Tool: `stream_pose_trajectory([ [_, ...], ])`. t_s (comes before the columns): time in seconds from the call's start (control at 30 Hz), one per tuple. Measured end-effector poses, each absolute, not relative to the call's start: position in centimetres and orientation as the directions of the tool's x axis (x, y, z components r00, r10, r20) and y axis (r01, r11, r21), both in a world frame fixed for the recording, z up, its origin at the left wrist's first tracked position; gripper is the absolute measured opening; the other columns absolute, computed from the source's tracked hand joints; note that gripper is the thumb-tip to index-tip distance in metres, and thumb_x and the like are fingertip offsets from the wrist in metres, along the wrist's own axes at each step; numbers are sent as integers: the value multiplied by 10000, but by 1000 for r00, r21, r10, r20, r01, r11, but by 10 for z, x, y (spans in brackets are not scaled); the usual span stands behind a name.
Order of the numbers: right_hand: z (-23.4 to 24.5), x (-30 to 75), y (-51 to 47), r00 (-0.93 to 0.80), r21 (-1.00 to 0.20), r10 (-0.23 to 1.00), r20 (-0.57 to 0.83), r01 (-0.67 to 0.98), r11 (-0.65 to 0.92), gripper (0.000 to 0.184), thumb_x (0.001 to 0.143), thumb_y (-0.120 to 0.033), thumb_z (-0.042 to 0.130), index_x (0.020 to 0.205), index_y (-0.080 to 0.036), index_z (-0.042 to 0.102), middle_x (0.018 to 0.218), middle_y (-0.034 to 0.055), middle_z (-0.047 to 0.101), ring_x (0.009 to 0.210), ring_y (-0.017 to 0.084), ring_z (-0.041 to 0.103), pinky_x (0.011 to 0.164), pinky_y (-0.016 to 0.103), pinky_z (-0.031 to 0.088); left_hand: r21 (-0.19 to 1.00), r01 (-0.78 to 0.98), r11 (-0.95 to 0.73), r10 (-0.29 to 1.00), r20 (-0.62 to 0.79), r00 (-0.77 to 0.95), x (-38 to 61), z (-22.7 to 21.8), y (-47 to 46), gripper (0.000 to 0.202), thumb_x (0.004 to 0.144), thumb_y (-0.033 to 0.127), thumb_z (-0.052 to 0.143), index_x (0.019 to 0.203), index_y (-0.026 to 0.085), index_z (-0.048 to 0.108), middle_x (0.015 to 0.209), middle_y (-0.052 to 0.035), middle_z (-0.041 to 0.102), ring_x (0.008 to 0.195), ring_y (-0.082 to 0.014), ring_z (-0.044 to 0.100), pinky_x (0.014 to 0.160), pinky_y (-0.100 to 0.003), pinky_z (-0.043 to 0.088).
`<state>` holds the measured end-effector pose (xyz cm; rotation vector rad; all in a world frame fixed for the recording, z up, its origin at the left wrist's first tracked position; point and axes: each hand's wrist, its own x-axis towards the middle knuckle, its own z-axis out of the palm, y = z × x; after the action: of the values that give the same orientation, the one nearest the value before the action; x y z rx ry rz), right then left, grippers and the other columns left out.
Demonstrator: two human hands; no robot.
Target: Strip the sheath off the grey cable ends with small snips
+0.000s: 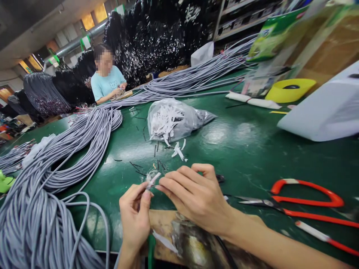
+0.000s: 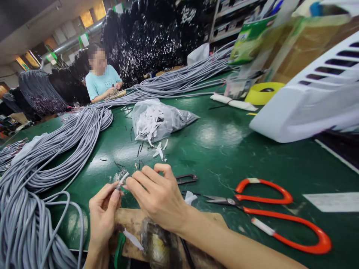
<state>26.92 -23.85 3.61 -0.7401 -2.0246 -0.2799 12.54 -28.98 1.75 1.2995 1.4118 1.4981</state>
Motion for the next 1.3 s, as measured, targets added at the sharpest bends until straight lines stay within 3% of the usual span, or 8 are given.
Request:
stream_pose_trajectory([
  [0.13, 36, 270, -236, -392, -116, 368, 843, 537, 836, 255, 916, -171, 423, 711, -163, 575, 599, -2, 600, 602, 135, 470, 662, 312, 262, 966, 214, -144, 957, 191, -217, 124, 16, -290, 258, 824, 350, 563, 817, 130, 697, 617, -11, 524, 559, -104, 451, 512, -197, 356],
  [0.23, 35, 271, -233, -401, -178, 384, 831, 463, 868, 226, 897, -149, 444, 700, -153, 555, 586, 1, 575, 585, 133, 437, 643, 305, 264, 989, 128, -69, 983, 89, -161, 124, 18, -290, 342, 819, 427, 548, 731, 114, 653, 538, 22, 430, 477, -75, 347, 442, -194, 273],
  [0.47, 29, 267, -229, -382, -479, 536, 752, 242, 844, 276, 916, -240, 450, 655, -162, 494, 582, -16, 531, 585, 118, 437, 614, 280, 289, 1000, -20, -8, 1000, 7, -30, 124, 28, -286, 413, 768, 498, 584, 606, 120, 550, 497, 53, 337, 429, -41, 208, 395, -189, 175],
  [0.67, 35, 269, -234, -389, -682, 632, 670, 13, 732, 308, 908, -354, 455, 656, -181, 492, 578, -28, 518, 555, 103, 458, 591, 247, 376, 998, -57, 29, 977, -40, -211, 125, 27, -283, 408, 712, 514, 635, 733, 107, 619, 524, 53, 390, 420, -32, 256, 382, -163, 181],
  [0.77, 34, 269, -234, -317, -704, 709, 630, 151, 694, 198, 821, -306, 578, 682, -176, 521, 581, -30, 485, 511, 94, 432, 474, 211, 350, 997, -79, 10, 968, -30, -249, 126, 26, -284, 412, 698, 504, 653, 790, 102, 639, 527, 48, 418, 431, -38, 299, 389, -154, 225],
  [0.9, 26, 262, -234, -328, -588, 672, 664, 326, 740, 96, 764, -226, 597, 717, -149, 630, 557, -29, 472, 469, 84, 405, 443, 206, 326, 998, -44, -40, 960, 26, -279, 128, 24, -286, 356, 735, 443, 642, 866, 113, 658, 552, 34, 468, 454, -50, 344, 417, -154, 297],
  [1.07, 22, 255, -235, -325, -620, 698, 638, 321, 716, 150, 768, -207, 543, 748, -146, 679, 505, -36, 452, 431, 78, 377, 421, 198, 310, 992, 93, -88, 955, 110, -274, 129, 20, -287, 261, 762, 345, 632, 900, 130, 682, 638, -17, 588, 514, -85, 451, 492, -179, 395],
  [1.3, 26, 255, -236, -273, -716, 761, 588, 262, 647, 200, 748, -153, 493, 643, -121, 661, 462, -50, 367, 406, 69, 345, 407, 197, 285, 999, 33, -24, 958, 32, -284, 131, 20, -286, 232, 710, 300, 679, 879, 142, 685, 738, -46, 671, 628, -119, 580, 574, -181, 452],
])
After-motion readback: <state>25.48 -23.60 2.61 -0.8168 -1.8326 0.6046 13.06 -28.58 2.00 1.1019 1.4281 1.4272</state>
